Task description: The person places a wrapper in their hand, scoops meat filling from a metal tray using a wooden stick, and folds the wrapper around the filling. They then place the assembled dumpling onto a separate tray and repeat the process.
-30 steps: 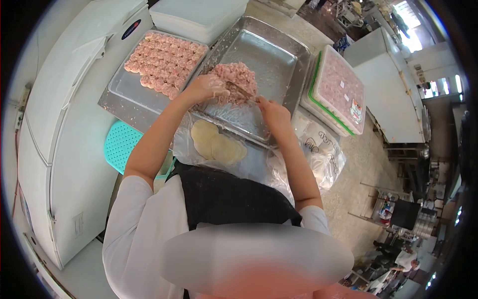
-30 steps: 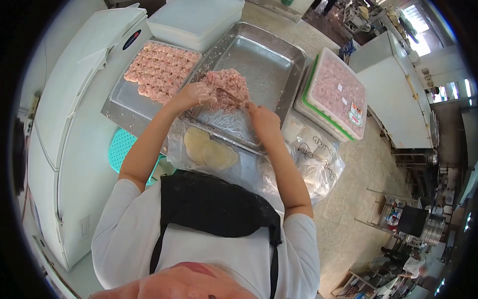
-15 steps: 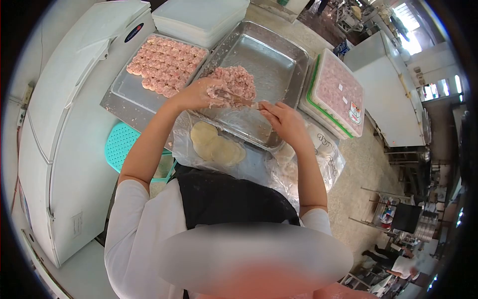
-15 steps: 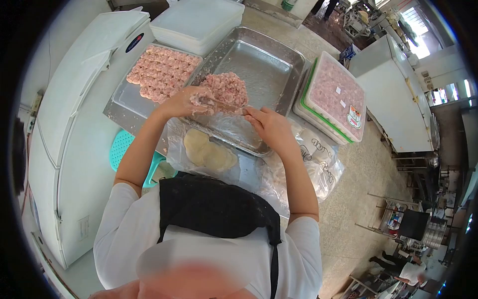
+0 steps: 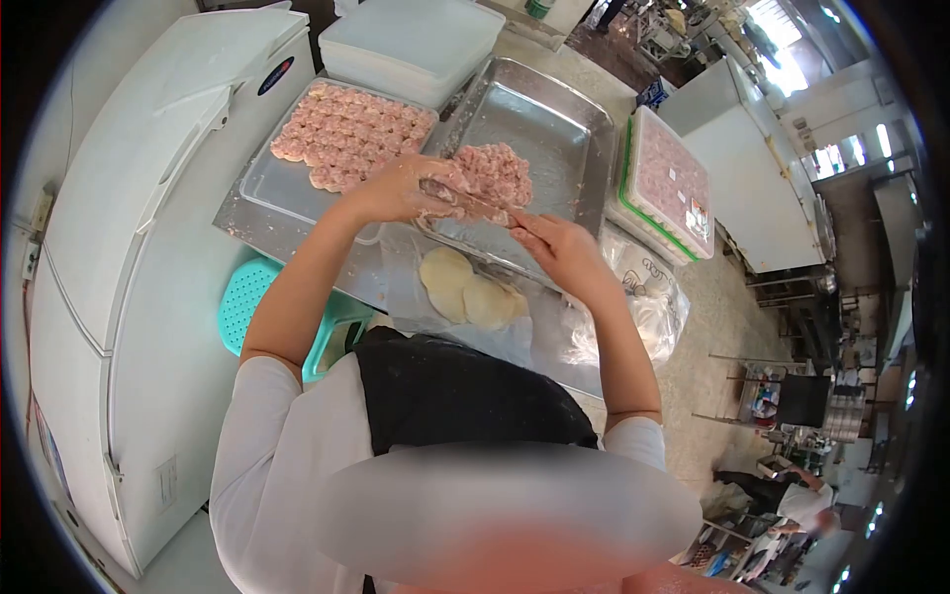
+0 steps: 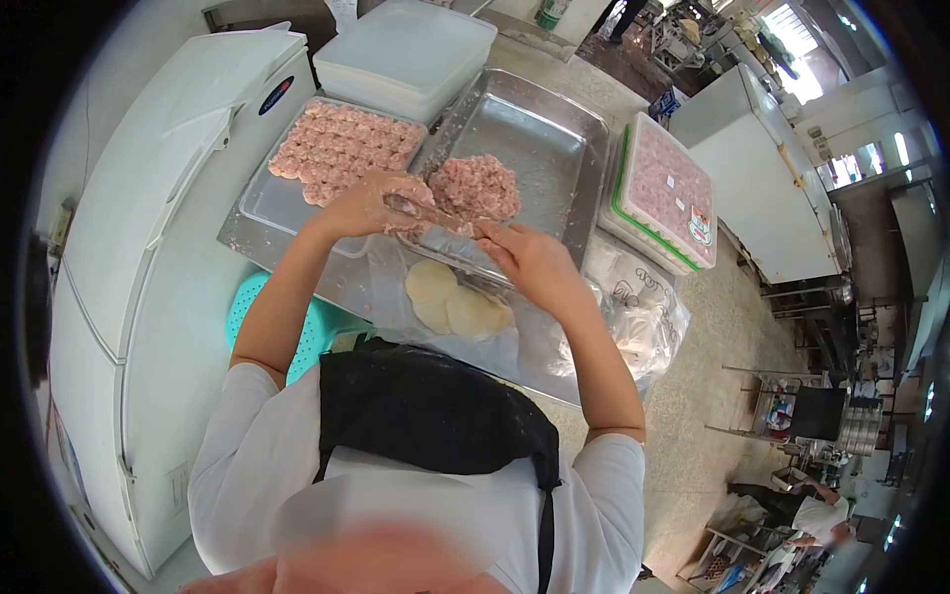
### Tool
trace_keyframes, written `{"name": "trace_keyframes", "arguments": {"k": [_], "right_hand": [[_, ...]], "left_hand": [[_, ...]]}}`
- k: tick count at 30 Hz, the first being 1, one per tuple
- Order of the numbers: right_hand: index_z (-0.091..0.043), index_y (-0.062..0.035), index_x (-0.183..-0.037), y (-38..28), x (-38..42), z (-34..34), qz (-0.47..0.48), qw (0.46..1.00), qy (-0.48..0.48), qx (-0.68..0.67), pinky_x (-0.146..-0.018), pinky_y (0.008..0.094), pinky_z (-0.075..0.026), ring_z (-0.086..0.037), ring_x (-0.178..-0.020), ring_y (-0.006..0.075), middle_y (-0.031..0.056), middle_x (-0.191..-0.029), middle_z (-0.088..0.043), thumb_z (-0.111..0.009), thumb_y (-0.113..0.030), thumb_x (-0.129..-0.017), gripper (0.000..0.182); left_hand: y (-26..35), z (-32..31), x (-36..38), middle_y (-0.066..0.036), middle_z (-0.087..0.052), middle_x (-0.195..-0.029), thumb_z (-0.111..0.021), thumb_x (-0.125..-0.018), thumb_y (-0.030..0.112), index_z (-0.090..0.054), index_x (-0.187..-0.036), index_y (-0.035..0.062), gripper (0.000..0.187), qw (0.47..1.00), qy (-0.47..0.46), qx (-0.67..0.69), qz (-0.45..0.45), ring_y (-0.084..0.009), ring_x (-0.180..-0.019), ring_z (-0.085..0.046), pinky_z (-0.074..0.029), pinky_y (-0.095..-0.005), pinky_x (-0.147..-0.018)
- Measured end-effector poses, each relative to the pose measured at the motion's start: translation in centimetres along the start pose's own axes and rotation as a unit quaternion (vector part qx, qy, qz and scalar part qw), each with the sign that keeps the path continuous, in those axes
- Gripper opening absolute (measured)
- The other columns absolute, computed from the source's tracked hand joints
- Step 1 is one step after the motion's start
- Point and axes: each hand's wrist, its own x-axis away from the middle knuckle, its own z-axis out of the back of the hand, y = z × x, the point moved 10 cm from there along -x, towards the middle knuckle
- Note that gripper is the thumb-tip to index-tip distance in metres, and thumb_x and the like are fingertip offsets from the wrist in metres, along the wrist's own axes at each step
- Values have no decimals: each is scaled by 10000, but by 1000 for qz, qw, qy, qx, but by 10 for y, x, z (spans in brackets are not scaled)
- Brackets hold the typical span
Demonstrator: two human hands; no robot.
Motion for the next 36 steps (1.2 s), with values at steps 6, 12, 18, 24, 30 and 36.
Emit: {"name": "trace_keyframes", "arguments": {"k": [6,12,18,24,30,36], "right_hand": [[-649,-78,-1092,-60,-25,-13,-34,996,-1,82,-649,399,-484,-614,-762,340,134,-881,-634,-587,-232,-909,248],[-639,-69,-1101,-98,-47,-10,-45,998,22,33,-704,401,-502,-623,-837,361,151,-967,-648,-564,-234,-925,252],[-618,-45,-1130,-107,-66,-67,-65,997,16,30,-765,395,-502,-633,-911,359,178,-1021,-655,-550,-233,-935,279],[-625,-43,-1134,-79,-37,-52,-130,986,92,-41,-771,341,-507,-654,-867,321,182,-1043,-655,-571,-208,-926,271],[-605,37,-1165,-1,54,-92,-328,920,114,-183,-749,241,-471,-590,-840,99,87,-948,-681,-600,-164,-929,310],[-611,23,-1169,16,85,-105,-359,905,107,-203,-756,258,-471,-587,-861,103,71,-950,-685,-579,-188,-944,309]], "left_hand": [[-21,49,41,-129,-661,-1050,-788,-702,304,-630,-1070,42,479,995,1,16,97,-256,-976,-621,-467,-351,-875],[-47,96,73,-148,-647,-1083,-793,-699,321,-614,-1099,36,523,994,88,-69,19,-286,-1000,-613,-459,-372,-890],[-46,124,87,-166,-636,-1119,-802,-694,329,-607,-1149,25,581,997,4,-61,41,-299,-1053,-594,-445,-378,-922],[-126,182,136,-179,-601,-1123,-796,-689,237,-585,-1151,6,558,991,87,-62,77,-335,-1079,-553,-423,-369,-955],[-186,184,167,-202,-603,-1130,-765,-696,208,-498,-1260,16,653,934,167,-303,90,-363,-1049,-571,-443,-404,-939],[-222,149,151,-260,-561,-1183,-724,-733,217,-417,-1322,-11,703,929,142,-235,249,-416,-1068,-556,-467,-436,-882]]}}
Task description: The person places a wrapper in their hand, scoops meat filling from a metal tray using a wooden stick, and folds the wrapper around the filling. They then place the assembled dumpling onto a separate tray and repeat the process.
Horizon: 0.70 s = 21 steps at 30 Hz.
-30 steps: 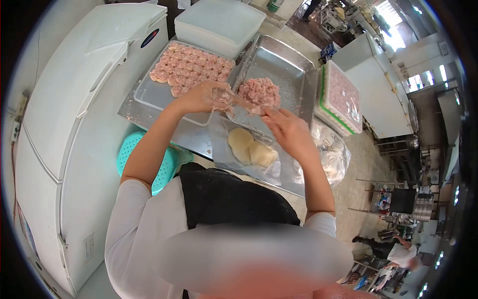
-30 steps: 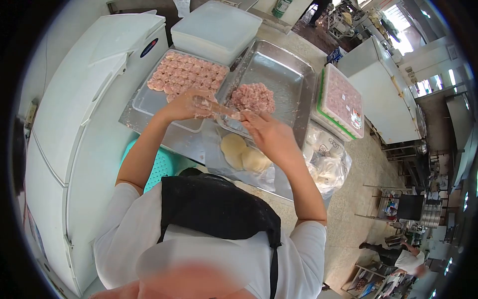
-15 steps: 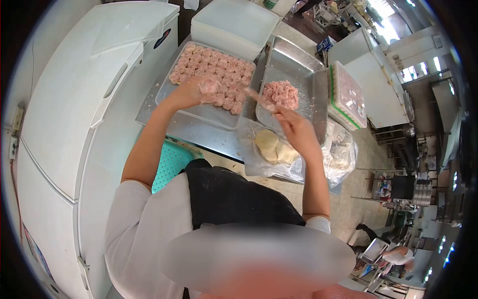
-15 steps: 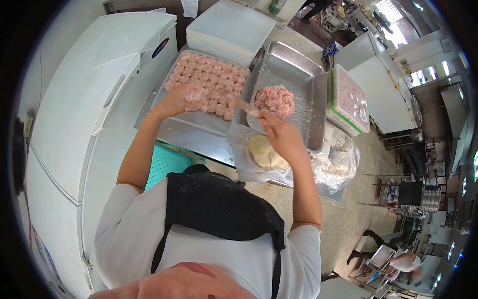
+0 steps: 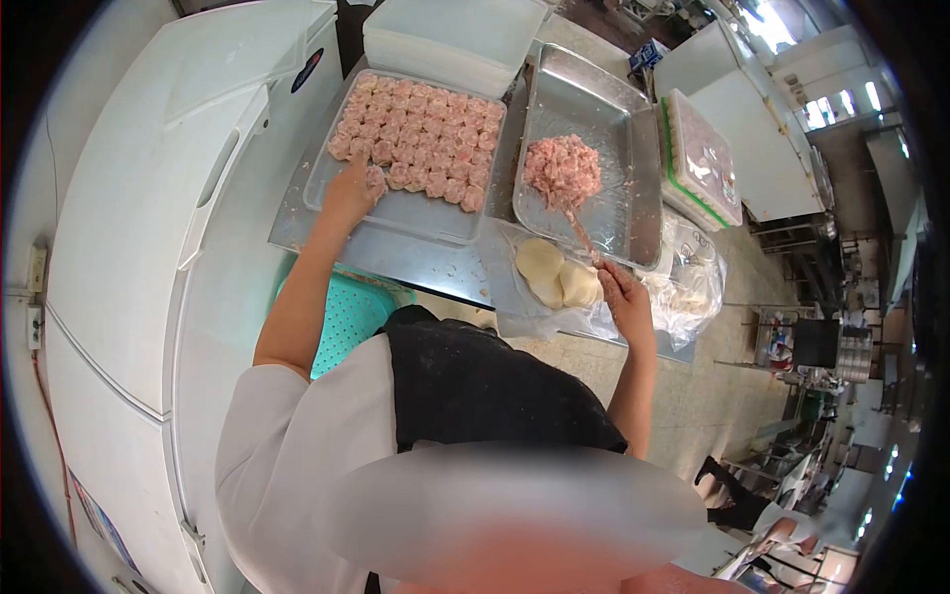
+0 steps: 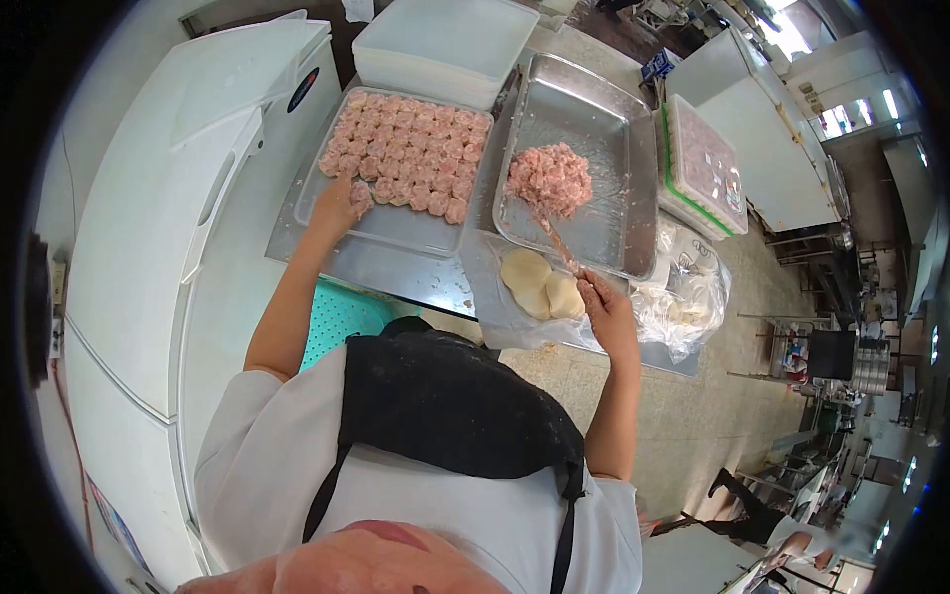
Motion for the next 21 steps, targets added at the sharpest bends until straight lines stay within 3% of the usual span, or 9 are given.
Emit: {"name": "trace_keyframes", "arguments": {"k": [4,6,7,9,12,14,16,18,21], "right_hand": [[-636,-5,-1115,-24,-16,10,42,998,-5,56,-734,297,-478,-637,-809,198,139,-918,-684,-536,-246,-962,303],[-668,-18,-978,-21,-33,18,64,989,-9,134,-699,370,-490,-634,-768,341,197,-836,-656,-515,-308,-955,328],[-668,-18,-978,-15,-45,31,55,990,-1,129,-699,370,-490,-634,-768,341,197,-836,-656,-515,-308,-955,328],[-676,-24,-870,-19,-65,42,150,924,-34,351,-669,441,-488,-606,-752,398,204,-768,-638,-530,-335,-923,348],[-680,-38,-809,-30,-88,65,160,880,-65,443,-646,476,-479,-621,-732,381,188,-724,-633,-539,-341,-899,345],[-682,-43,-821,-31,-112,63,186,875,-71,441,-654,469,-487,-627,-738,372,186,-737,-638,-538,-341,-898,341],[-685,-47,-833,-21,-134,51,216,869,-81,439,-662,461,-495,-633,-744,362,184,-750,-643,-537,-341,-898,336],[-686,-52,-851,12,-155,30,257,874,-19,412,-672,451,-507,-644,-752,351,174,-783,-652,-534,-359,-894,345],[-688,-53,-890,59,-164,-2,238,891,-88,376,-710,454,-510,-647,-789,352,179,-843,-661,-528,-371,-895,356]], "left_hand": [[-2,-13,-20,-255,-536,-1240,-719,-750,207,-396,-1336,-20,707,998,51,-23,-35,-400,-1128,-529,-440,-430,-939],[-5,-16,-24,-253,-527,-1258,-720,-754,204,-395,-1338,-19,705,996,53,-23,-66,-396,-1150,-517,-429,-423,-961],[-9,-14,-24,-247,-522,-1271,-724,-752,203,-392,-1345,-7,712,995,52,-8,-80,-388,-1165,-510,-417,-419,-978],[16,-10,-17,-241,-516,-1285,-729,-749,202,-390,-1351,6,719,994,44,4,-103,-381,-1180,-504,-406,-415,-995],[68,9,11,-225,-536,-1270,-730,-760,207,-455,-1303,7,640,993,14,-71,-98,-370,-1183,-508,-402,-421,-1002],[93,11,23,-144,-622,-1109,-735,-747,120,-544,-1180,56,478,985,91,-77,-126,-325,-1035,-587,-462,-391,-872],[158,-12,43,-116,-627,-1043,-716,-780,139,-591,-1139,66,387,988,-30,150,-23,-256,-963,-599,-475,-351,-827],[218,-48,65,-94,-623,-1007,-697,-805,147,-606,-1115,80,331,975,-94,151,-136,-205,-909,-594,-478,-319,-788],[246,-119,82,-97,-620,-995,-707,-784,139,-623,-1083,74,317,958,-170,191,-128,-218,-889,-593,-483,-328,-789]]}}
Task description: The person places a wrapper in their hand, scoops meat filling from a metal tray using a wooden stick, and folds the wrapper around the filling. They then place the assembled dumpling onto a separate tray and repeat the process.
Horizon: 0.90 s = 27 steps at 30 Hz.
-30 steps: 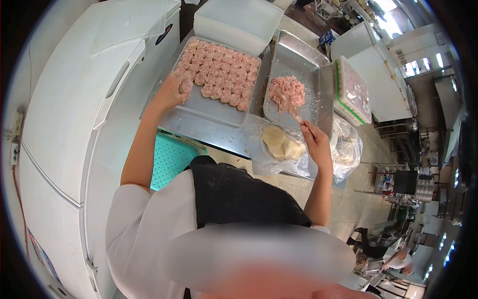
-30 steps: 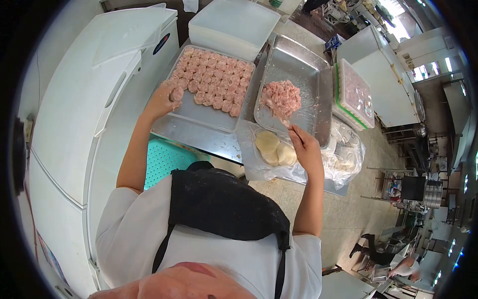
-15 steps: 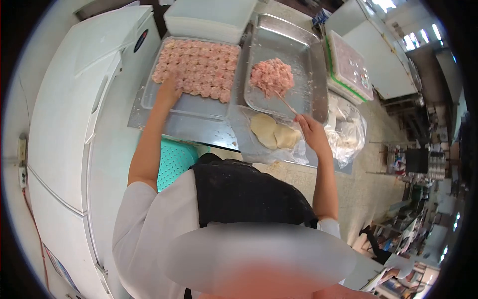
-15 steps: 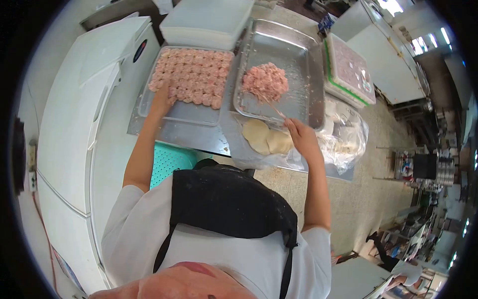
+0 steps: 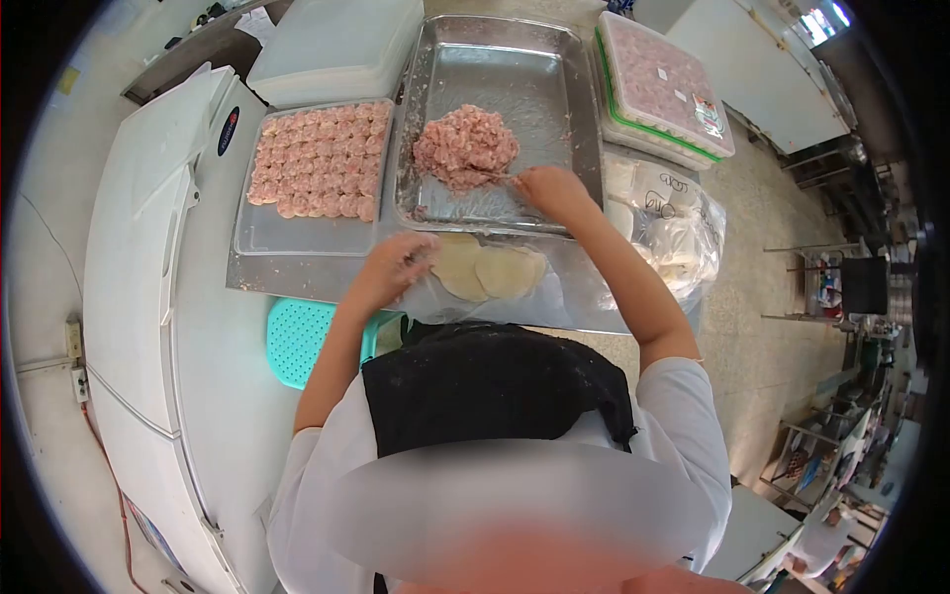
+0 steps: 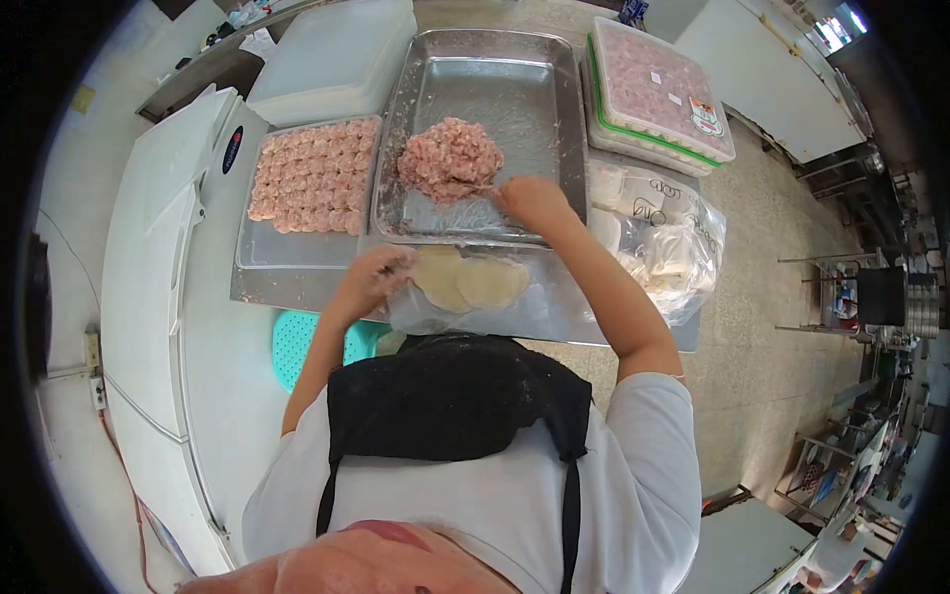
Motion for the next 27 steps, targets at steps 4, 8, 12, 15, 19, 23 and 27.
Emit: {"name": "trace_keyframes", "arguments": {"k": [4,8,12,15,19,23,27], "right_hand": [[-686,-53,-906,12,6,-17,22,991,-57,-122,-743,464,-498,-639,-812,365,192,-865,-662,-516,-370,-905,360],[-685,-60,-925,-17,20,-25,86,943,-215,-240,-755,464,-486,-627,-821,377,196,-879,-662,-502,-359,-918,351],[-678,-55,-898,-10,12,-16,86,932,-217,-278,-733,460,-490,-631,-807,372,186,-836,-661,-509,-339,-909,331],[-664,-46,-860,-12,-10,32,126,982,4,-143,-722,462,-493,-635,-795,373,176,-810,-661,-523,-338,-894,326],[-652,-45,-822,-11,-25,-15,73,991,-18,-112,-731,464,-493,-632,-818,376,169,-815,-663,-515,-321,-897,317],[-694,-76,-889,-34,-4,-53,131,941,-189,-249,-679,431,-485,-609,-714,324,164,-810,-661,-510,-338,-920,321],[-720,-96,-963,-30,8,-20,99,881,-208,-413,-569,322,-429,-491,-568,155,77,-674,-606,-529,-389,-949,351]], "left_hand": [[3,-53,-10,-122,-608,-958,-694,-767,119,-625,-1079,54,326,996,19,-81,-36,-298,-877,-588,-483,-368,-803],[-17,-50,-5,-138,-616,-948,-686,-771,110,-646,-1020,24,267,991,90,-91,-32,-328,-920,-580,-469,-409,-842],[-29,-43,3,-151,-642,-968,-673,-790,92,-661,-980,23,202,993,99,-57,10,-330,-947,-585,-468,-410,-848],[-15,-35,8,-171,-653,-975,-645,-829,104,-660,-985,17,179,993,109,-41,21,-335,-940,-601,-487,-388,-816],[-7,-14,11,-90,-667,-975,-602,-891,110,-649,-991,18,143,984,153,28,82,-231,-928,-632,-511,-335,-786],[-33,1,8,-53,-647,-1036,-590,-918,105,-594,-1106,4,214,776,254,569,95,-137,-936,-623,-525,-300,-801],[-41,41,-9,-96,-629,-1091,-575,-929,127,-533,-1198,-23,312,841,317,431,77,-161,-965,-620,-524,-303,-831]]}}
